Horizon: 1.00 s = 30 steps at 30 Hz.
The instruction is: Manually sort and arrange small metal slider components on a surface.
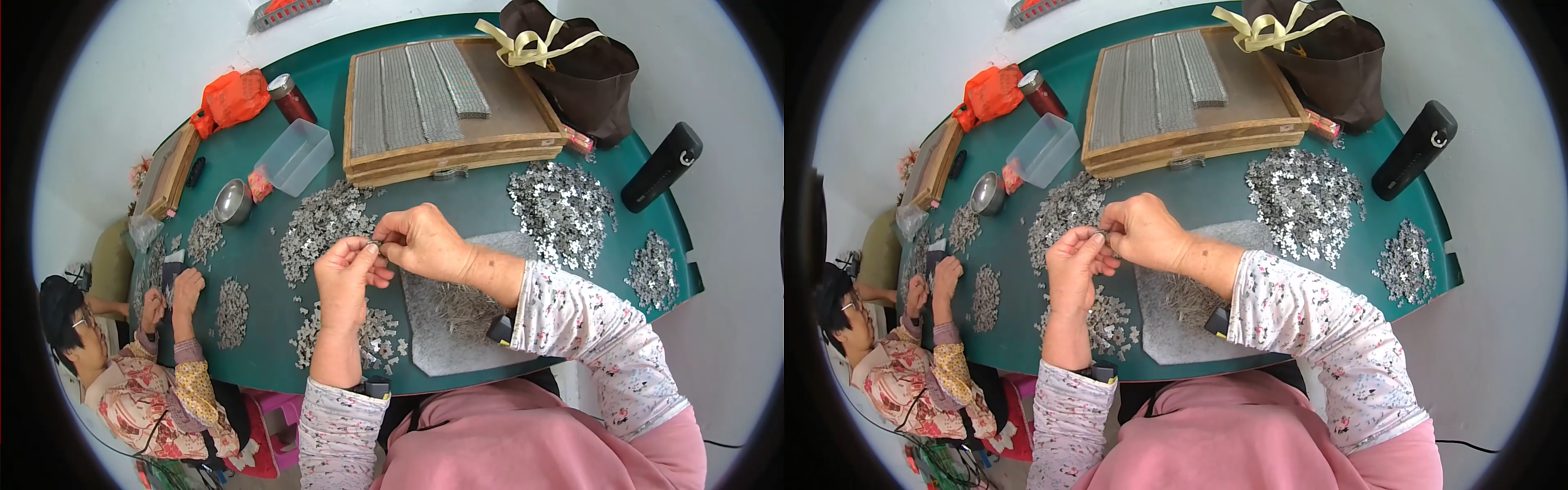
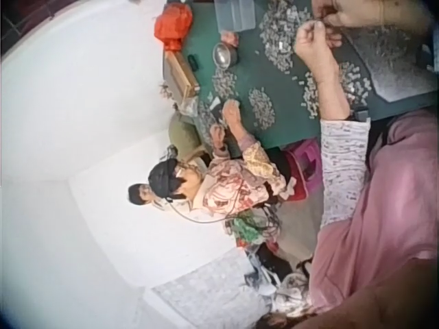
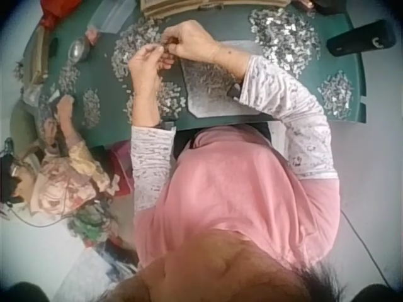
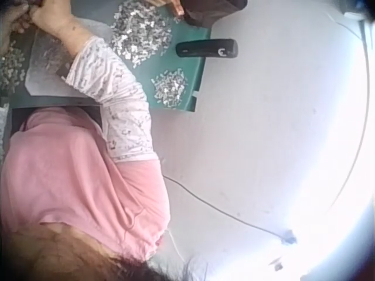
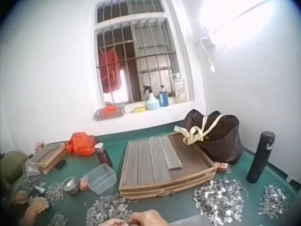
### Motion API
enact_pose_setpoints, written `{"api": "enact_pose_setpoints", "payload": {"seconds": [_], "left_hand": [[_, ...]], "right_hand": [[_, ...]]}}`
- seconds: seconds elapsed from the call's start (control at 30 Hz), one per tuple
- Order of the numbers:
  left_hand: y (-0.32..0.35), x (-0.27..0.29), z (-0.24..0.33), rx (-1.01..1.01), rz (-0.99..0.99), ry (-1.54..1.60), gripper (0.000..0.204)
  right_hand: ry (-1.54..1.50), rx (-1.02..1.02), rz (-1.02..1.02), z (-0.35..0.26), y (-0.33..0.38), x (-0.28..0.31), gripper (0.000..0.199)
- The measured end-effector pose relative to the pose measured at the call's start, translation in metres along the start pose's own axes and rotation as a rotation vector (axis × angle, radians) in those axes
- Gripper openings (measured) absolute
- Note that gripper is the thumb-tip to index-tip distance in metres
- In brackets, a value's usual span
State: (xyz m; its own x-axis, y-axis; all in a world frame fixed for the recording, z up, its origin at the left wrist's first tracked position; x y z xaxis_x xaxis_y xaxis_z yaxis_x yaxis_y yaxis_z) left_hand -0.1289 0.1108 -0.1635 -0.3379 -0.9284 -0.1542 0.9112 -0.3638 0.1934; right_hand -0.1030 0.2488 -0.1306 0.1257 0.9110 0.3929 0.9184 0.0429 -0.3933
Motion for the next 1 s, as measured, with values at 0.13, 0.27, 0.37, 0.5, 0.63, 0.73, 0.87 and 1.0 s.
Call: {"api": "enact_pose_setpoints", "payload": {"seconds": [0.13, 0.27, 0.37, 0.5, 0.63, 0.73, 0.87, 1.0], "left_hand": [[-0.007, 0.032, 0.005, 0.007, 0.05, 0.145, 0.004], [-0.008, 0.053, 0.012, -0.043, 0.185, 0.309, 0.003], [0.0, 0.068, 0.013, -0.094, 0.241, 0.318, 0.004], [0.007, 0.073, 0.009, -0.059, 0.266, 0.335, 0.005], [0.008, 0.082, 0.001, -0.038, 0.269, 0.369, 0.007], [0.006, 0.078, -0.003, -0.024, 0.239, 0.377, 0.008], [0.004, 0.077, -0.006, -0.019, 0.227, 0.391, 0.008], [0.005, 0.076, -0.003, -0.047, 0.258, 0.419, 0.008]], "right_hand": [[0.189, 0.109, -0.095, 0.006, -0.014, -0.013, 0.017], [0.741, 0.495, -0.378, 0.008, -0.008, -0.066, 0.018], [0.784, 0.792, -0.383, -0.004, 0.003, -0.099, 0.028], [0.681, 0.881, -0.43, 0.012, 0.005, -0.098, 0.031], [0.708, 0.72, -0.641, 0.026, -0.003, -0.08, 0.034], [0.646, 0.723, -0.451, 0.03, -0.003, -0.055, 0.029], [0.65, 0.594, -0.418, 0.022, -0.002, -0.042, 0.031], [0.606, 0.801, -0.481, -0.001, 0.008, -0.086, 0.026]]}}
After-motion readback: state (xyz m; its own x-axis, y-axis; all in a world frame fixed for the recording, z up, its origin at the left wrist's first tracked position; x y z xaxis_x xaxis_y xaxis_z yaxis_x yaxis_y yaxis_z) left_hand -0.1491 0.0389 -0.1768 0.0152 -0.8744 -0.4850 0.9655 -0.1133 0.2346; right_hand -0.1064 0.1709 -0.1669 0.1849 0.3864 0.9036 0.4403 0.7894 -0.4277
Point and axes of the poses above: each hand's wrist, its own y-axis away from the middle knuckle, its own x-axis out of the back of the hand, z = x × y, the point moved 6 cm from there along -y, towards the middle knuckle, and after that the axes turned 7 degrees about x, right-handed, at the moved point
